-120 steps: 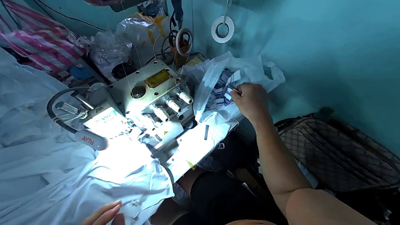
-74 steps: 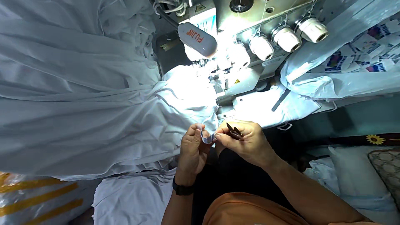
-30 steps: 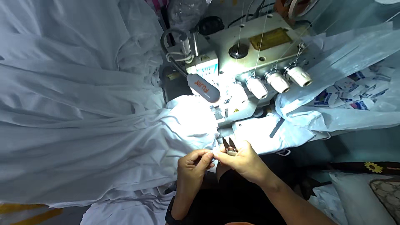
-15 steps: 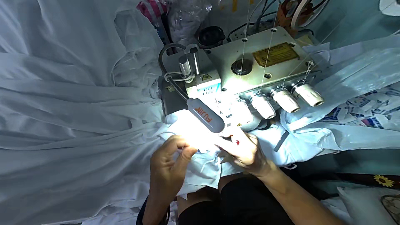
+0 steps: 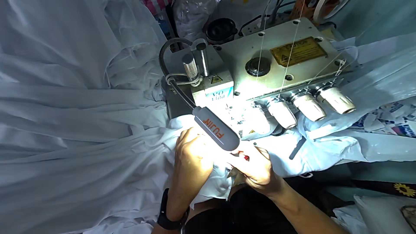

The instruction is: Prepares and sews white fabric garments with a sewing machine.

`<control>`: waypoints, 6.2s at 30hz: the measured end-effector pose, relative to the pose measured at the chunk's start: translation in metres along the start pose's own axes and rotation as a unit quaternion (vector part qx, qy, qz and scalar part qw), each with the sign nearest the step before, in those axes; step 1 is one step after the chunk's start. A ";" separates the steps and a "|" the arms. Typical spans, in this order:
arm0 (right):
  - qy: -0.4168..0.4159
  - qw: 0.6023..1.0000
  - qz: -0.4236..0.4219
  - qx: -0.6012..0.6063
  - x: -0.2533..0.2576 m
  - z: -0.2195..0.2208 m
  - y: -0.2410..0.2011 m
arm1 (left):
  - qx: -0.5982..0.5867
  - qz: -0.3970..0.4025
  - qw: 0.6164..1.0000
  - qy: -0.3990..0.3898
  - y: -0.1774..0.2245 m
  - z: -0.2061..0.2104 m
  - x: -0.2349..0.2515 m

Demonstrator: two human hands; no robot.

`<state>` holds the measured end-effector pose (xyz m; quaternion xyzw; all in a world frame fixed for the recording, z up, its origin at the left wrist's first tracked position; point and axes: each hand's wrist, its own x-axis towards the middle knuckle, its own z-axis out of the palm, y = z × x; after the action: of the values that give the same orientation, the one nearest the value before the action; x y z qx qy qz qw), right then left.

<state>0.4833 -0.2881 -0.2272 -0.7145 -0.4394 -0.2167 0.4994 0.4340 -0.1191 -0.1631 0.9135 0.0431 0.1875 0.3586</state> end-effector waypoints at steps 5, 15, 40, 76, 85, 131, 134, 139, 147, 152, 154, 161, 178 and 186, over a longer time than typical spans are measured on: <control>-0.008 1.000 -0.016 -0.019 -0.003 -0.002 -0.003 | 0.019 0.005 1.000 -0.002 0.001 -0.004 -0.004; -0.010 1.000 -0.007 -0.025 -0.011 -0.001 -0.006 | -0.011 -0.007 1.000 -0.017 0.001 -0.012 -0.011; -0.056 0.836 0.393 0.380 -0.015 0.014 -0.042 | -0.077 -0.142 0.979 0.122 -0.006 -0.055 -0.067; -0.212 0.830 0.448 0.255 -0.024 0.033 -0.053 | -0.065 -0.236 0.915 0.321 -0.037 -0.005 -0.150; -0.232 0.845 0.402 0.266 -0.027 0.035 -0.054 | -0.119 -0.239 0.894 0.359 -0.050 0.007 -0.158; 0.083 0.859 0.429 0.266 -0.015 0.009 -0.048 | 0.073 0.000 0.990 -0.117 0.000 -0.041 0.031; 0.096 0.865 0.418 0.262 -0.015 0.009 -0.049 | 0.069 -0.031 0.987 -0.142 0.003 -0.047 0.038; 0.125 0.876 0.397 0.242 -0.010 0.008 -0.052 | 0.013 -0.014 0.989 -0.145 0.001 -0.040 0.043; 0.149 0.871 0.396 0.250 -0.006 0.011 -0.051 | -0.032 -0.032 0.998 -0.041 -0.004 -0.018 0.037; 0.131 0.879 0.384 0.249 -0.009 0.011 -0.052 | -0.022 -0.008 0.999 -0.033 -0.009 -0.014 0.034; 0.137 0.877 0.390 0.246 -0.009 0.010 -0.051 | 0.011 0.008 1.000 -0.015 -0.012 -0.010 0.034; 0.089 0.889 0.376 0.247 -0.012 0.005 -0.042 | 0.010 -0.029 0.997 0.075 0.006 -0.019 -0.003; 0.056 0.993 -0.070 -0.082 -0.009 0.009 0.016 | 0.021 -0.055 0.998 0.013 0.003 -0.001 -0.003; 0.037 0.994 -0.073 -0.070 -0.005 0.005 0.005 | 0.026 -0.053 0.998 0.018 0.003 0.002 -0.001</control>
<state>0.4839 -0.2865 -0.2357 -0.7052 -0.4552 -0.3090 0.4472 0.4335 -0.1234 -0.1628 0.9154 0.1025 0.1837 0.3433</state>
